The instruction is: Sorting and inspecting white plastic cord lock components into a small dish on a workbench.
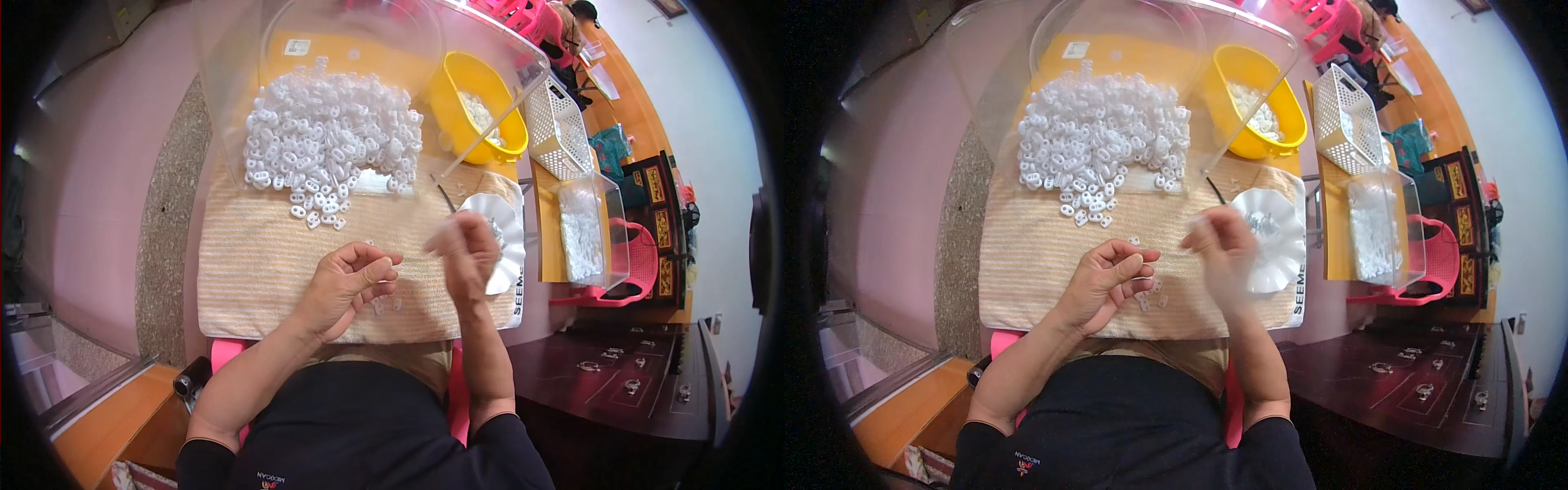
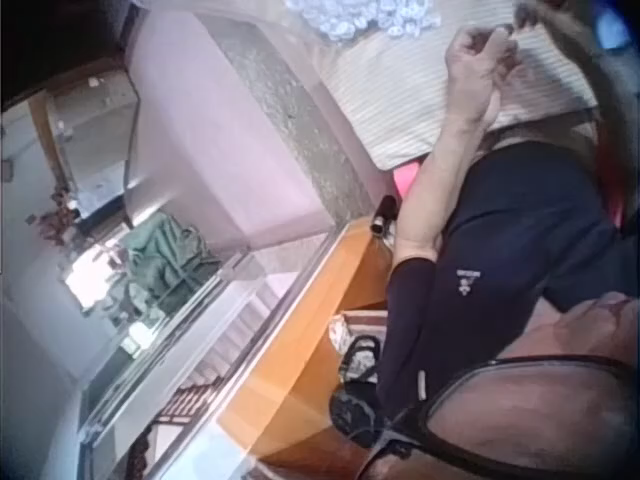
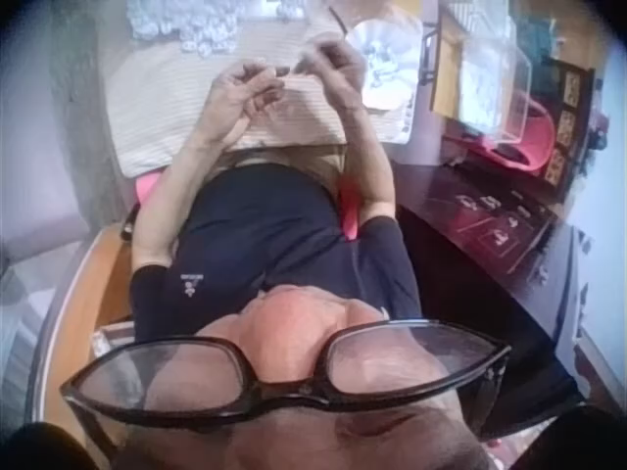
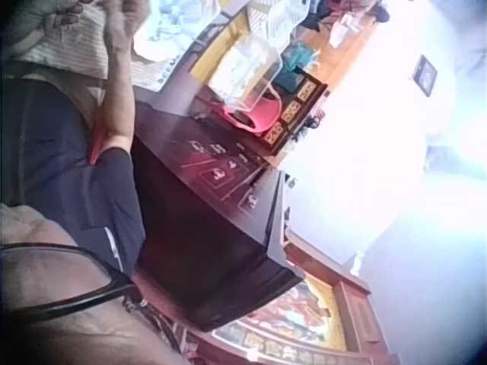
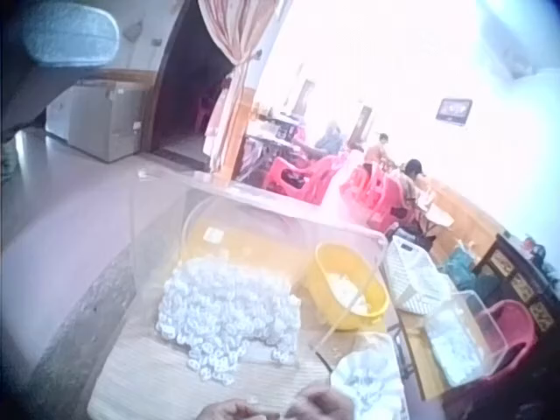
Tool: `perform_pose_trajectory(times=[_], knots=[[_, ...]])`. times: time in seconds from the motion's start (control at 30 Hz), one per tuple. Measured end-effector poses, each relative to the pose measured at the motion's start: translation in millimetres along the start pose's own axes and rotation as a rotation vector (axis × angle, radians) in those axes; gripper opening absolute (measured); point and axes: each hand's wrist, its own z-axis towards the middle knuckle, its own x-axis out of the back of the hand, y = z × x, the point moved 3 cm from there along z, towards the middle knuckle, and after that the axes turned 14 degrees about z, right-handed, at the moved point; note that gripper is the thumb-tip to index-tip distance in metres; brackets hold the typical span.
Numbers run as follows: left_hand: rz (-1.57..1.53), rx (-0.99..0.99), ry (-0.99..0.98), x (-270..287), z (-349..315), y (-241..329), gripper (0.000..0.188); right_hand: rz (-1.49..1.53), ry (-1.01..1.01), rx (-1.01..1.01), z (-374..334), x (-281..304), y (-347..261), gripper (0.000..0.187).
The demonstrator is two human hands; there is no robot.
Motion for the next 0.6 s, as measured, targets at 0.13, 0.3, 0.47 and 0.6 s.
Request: perform_pose_trajectory(times=[0.13, 0.3, 0.47, 0.6], knots=[[0.055, 0.001, 0.012, -1, -1, 0, 0.015, -0.153, 0.370, 0.428, 43, 27, -44, 0.010], [0.112, 0.002, 0.025, -1, -2, -5, 0.013, -0.377, 0.466, 0.610, 107, 46, -72, 0.019], [0.143, -0.018, 0.034, 2, 1, -4, 0.012, -0.567, 0.313, 0.281, 130, 80, -42, 0.023], [0.147, -0.030, 0.066, 3, -2, -2, 0.011, -0.606, 0.213, 0.251, 88, 61, -21, 0.017]])
